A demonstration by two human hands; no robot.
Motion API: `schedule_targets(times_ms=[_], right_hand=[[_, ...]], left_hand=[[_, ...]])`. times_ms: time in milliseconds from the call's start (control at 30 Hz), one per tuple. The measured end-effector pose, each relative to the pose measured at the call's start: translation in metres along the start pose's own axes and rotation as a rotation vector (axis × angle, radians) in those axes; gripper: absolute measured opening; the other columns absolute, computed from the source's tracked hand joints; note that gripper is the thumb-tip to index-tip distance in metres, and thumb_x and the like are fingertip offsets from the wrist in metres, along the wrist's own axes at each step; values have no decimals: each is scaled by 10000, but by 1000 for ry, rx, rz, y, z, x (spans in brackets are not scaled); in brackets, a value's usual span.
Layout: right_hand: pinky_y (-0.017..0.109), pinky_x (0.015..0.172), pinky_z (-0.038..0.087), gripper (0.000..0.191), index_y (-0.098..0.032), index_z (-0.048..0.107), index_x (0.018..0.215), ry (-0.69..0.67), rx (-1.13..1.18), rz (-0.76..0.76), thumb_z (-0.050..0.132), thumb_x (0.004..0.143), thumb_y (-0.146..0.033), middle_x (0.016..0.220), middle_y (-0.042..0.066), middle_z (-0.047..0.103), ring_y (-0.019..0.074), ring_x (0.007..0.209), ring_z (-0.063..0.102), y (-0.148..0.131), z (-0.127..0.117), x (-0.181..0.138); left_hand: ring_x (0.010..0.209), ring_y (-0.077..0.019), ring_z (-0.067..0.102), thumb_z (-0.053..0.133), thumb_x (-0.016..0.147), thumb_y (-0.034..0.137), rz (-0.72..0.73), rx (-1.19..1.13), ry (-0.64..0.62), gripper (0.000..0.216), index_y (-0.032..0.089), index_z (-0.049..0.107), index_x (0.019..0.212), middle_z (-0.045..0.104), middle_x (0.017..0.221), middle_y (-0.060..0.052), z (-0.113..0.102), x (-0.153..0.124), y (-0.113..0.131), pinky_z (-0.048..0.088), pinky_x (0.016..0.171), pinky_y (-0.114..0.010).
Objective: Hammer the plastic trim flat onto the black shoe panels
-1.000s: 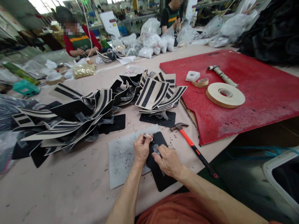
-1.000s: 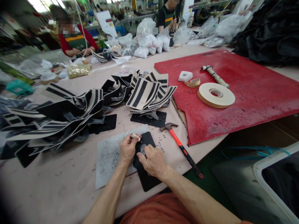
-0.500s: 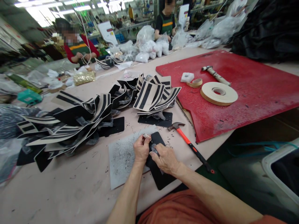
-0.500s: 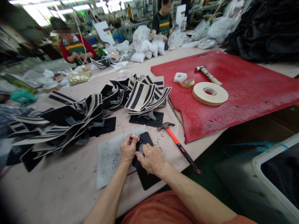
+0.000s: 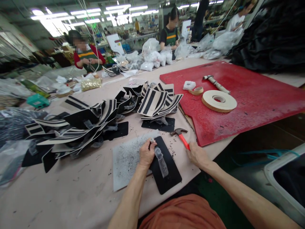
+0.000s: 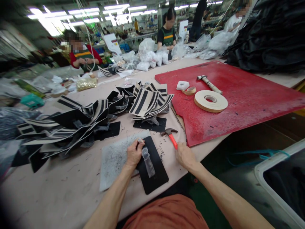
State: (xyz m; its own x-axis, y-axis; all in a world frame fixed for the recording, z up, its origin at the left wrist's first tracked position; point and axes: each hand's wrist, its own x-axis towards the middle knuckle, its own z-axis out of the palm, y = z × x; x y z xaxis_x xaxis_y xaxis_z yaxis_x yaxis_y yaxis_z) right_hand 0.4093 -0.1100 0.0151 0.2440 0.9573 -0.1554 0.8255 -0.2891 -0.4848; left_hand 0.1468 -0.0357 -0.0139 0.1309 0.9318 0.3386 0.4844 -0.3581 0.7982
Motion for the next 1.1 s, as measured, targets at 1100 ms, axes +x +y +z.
schedule_targets(times_ms=[1100], right_hand=[[255, 547, 391, 295, -164, 604, 877, -150, -87, -233, 420, 1024, -343, 679, 14, 600, 141, 584, 566, -53, -64, -5]], left_hand=[[769, -171, 665, 560, 904, 224, -8, -47, -63, 124, 207, 680, 876, 719, 827, -32, -2, 0, 13, 510, 748, -273]])
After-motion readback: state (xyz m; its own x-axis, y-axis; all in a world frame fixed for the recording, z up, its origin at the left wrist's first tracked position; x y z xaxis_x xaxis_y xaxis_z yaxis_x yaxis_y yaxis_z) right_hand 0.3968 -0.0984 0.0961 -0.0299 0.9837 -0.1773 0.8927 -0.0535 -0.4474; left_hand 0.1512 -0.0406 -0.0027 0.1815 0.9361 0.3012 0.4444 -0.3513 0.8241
